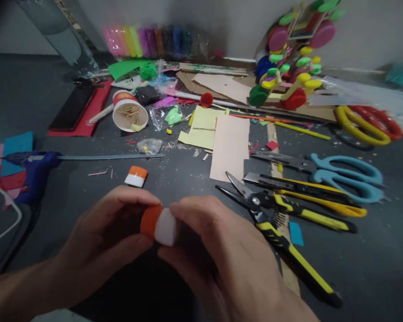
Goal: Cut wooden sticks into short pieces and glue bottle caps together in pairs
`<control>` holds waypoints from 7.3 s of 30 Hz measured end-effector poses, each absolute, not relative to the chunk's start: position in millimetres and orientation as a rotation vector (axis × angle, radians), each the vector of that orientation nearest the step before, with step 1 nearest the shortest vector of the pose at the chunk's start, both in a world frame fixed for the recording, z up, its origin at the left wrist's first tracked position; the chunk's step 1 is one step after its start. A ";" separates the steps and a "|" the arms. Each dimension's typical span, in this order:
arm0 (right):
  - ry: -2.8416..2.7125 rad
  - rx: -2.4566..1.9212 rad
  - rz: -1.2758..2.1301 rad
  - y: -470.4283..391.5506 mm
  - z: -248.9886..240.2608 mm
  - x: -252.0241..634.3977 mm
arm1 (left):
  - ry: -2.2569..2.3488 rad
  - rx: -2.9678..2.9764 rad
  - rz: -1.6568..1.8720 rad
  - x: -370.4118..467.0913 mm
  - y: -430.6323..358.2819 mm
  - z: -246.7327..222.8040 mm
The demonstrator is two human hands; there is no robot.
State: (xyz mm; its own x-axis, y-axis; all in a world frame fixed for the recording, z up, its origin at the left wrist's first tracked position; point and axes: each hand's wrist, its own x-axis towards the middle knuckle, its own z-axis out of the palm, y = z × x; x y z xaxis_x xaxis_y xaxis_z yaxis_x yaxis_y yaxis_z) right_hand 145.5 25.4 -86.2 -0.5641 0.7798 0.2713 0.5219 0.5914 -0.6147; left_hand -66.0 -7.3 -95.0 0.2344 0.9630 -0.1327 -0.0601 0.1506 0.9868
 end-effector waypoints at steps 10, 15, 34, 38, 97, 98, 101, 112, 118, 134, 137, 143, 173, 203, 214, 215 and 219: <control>-2.369 -0.938 0.552 23.7 -86.6 145.9 | 1.003 1.039 0.885 -67.8 -4.7 -92.6; -2.430 -0.902 0.563 22.8 -89.6 148.8 | 0.952 0.769 0.819 -61.1 2.4 -85.4; -2.362 -0.852 0.536 23.5 -90.9 144.8 | 0.792 0.603 0.794 -66.3 3.1 -95.1; -2.352 -0.860 0.525 22.6 -90.4 144.4 | 0.799 0.593 0.823 -64.6 4.6 -96.7; -2.264 -0.919 0.542 22.5 -94.9 137.3 | 0.845 0.860 1.046 -60.6 4.7 -98.5; -2.272 -0.925 0.543 22.8 -94.5 136.9 | 0.847 0.860 1.042 -60.6 4.7 -99.0; -2.275 -0.927 0.542 23.1 -93.7 136.3 | 0.852 0.859 1.040 -60.4 4.4 -99.3; -2.323 -0.879 0.493 23.2 -95.4 140.4 | 0.756 0.657 0.908 -63.5 0.2 -101.3; -2.320 -0.864 0.511 20.6 -95.7 143.4 | 0.872 0.719 0.940 -60.8 2.3 -92.4; -2.273 -0.927 0.684 25.1 -93.5 140.4 | 0.856 0.917 1.030 -61.9 -1.4 -95.4; -2.261 -0.933 0.673 24.7 -90.7 140.9 | 0.880 0.842 0.965 -62.9 0.1 -93.2; -2.271 -0.898 0.607 23.5 -92.0 139.4 | 0.851 0.705 0.888 -61.8 2.5 -94.4; -2.291 -0.918 0.513 23.6 -95.7 136.2 | 0.788 0.572 0.858 -64.3 3.0 -99.4; -2.337 -0.874 0.476 20.4 -97.0 141.0 | 0.809 0.548 0.852 -62.3 7.1 -96.3; -2.234 -0.973 0.613 22.8 -88.4 140.3 | 0.778 0.674 0.865 -65.4 2.5 -95.7; -2.228 -0.987 0.622 22.8 -87.7 140.8 | 0.789 0.680 0.854 -65.5 2.4 -95.7; -2.217 -0.985 0.632 23.7 -86.7 140.1 | 0.804 0.663 0.832 -65.3 1.7 -97.5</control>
State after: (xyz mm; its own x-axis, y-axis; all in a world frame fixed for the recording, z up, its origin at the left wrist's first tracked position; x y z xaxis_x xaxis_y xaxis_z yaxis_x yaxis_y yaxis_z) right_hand 140.1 23.7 -86.7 -0.5263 0.7768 0.3458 0.4777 0.6065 -0.6356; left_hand -65.3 1.7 -97.5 0.4240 0.8359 -0.3487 -0.3773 0.5130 0.7710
